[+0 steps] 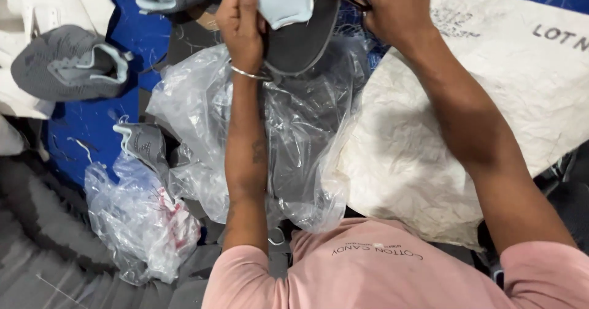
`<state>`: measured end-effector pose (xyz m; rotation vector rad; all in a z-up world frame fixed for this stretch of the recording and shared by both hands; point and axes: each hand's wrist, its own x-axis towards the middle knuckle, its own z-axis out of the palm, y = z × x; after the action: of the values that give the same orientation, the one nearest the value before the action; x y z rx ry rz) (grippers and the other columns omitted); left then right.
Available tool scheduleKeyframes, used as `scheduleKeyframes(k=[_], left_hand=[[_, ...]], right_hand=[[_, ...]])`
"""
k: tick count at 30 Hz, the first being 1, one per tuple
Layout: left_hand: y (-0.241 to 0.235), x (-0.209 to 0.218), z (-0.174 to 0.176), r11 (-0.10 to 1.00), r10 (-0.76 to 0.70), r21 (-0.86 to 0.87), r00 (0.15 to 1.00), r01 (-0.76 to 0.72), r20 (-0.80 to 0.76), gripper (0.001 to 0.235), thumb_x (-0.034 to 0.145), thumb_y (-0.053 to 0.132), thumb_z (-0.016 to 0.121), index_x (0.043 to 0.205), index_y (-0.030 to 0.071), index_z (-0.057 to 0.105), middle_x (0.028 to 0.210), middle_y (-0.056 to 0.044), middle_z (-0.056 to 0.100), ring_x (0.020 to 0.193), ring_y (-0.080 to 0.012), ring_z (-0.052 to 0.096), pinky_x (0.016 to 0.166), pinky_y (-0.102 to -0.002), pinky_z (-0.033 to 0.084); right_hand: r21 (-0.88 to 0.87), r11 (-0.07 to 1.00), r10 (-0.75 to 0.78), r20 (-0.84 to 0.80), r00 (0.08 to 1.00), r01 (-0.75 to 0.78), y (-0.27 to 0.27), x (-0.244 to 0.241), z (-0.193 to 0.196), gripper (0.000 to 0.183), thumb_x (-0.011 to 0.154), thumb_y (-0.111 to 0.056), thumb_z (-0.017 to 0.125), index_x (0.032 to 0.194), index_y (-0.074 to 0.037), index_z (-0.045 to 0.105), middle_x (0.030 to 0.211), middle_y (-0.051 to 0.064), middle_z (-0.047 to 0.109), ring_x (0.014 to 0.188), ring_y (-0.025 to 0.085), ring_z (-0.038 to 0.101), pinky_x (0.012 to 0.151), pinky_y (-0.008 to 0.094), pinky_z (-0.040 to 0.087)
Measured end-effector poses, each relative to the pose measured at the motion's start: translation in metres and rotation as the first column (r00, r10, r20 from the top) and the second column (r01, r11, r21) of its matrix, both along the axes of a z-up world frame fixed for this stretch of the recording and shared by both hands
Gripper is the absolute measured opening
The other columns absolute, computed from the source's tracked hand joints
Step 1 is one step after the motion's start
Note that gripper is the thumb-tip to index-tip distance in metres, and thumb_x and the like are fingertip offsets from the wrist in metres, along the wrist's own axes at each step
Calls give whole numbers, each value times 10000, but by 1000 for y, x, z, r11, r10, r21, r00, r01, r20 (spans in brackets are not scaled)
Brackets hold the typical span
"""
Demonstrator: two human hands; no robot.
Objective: Trimming excess material from shoe parts using scissors.
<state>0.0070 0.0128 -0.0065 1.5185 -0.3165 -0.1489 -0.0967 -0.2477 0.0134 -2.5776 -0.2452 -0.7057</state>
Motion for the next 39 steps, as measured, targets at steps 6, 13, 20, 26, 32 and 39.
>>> scheduleKeyframes(k=[6, 13, 20, 26, 32, 39], left_hand=[[-7, -3, 17, 994, 32, -104, 998, -26, 53, 188, 1139, 192, 537, 1093, 17, 589, 819, 10, 534, 654, -77, 478, 614, -249, 407], [-43, -25, 41, 890, -440, 299, 821, 345, 363, 298, 866, -187, 591, 1091, 2, 646, 1222, -153, 676, 1137, -255, 686, 911, -341, 562], [-47, -29, 9, 954, -272, 190, 937, 232, 219, 272, 980, -186, 548, 1137, -5, 677, 1282, -104, 653, 1130, -208, 716, 871, -277, 608], [-47, -34, 15, 936, 31, 350, 998, -51, 61, 160, 987, 61, 690, 1127, -16, 685, 896, -59, 675, 785, -145, 636, 710, -257, 528], [-55, -46, 6, 918, -394, -166, 866, 359, -308, 419, 1024, 118, 718, 1382, -3, 536, 1235, -90, 720, 1146, -133, 683, 987, -289, 559], [-26, -8, 25, 911, -112, -410, 927, -47, -358, 427, 948, 83, 661, 1333, 26, 484, 1145, -12, 686, 1050, -89, 662, 941, -265, 559]], right_hand=[[458, 808, -41, -584, 810, 371, -2, 0, -42, 326, 1011, -240, 782, 931, 28, 615, 765, 169, 592, 703, 289, 593, 662, 384, 457], [959, -210, 474, -71, 878, 191, -20, -4, -60, 200, 1038, -258, 717, 1077, -67, 675, 1023, -4, 708, 993, 132, 712, 919, 296, 584], [961, -205, 401, -91, 912, 186, -31, -5, -66, 148, 1016, -115, 725, 1135, -37, 686, 1058, 47, 726, 1029, 199, 742, 954, 357, 622], [991, -93, 354, -59, 933, 98, -26, -8, -60, 126, 1074, -113, 727, 1148, -28, 670, 1040, 26, 686, 959, 162, 718, 893, 329, 614], [888, 450, 177, -194, 965, 96, -26, -10, -63, 181, 1159, -190, 703, 1106, -17, 683, 973, 16, 691, 917, 120, 684, 807, 306, 549], [348, 928, -101, -112, 989, 134, -16, 0, -54, 170, 1080, -177, 784, 1081, -51, 669, 955, 77, 678, 845, 247, 661, 749, 411, 501]])
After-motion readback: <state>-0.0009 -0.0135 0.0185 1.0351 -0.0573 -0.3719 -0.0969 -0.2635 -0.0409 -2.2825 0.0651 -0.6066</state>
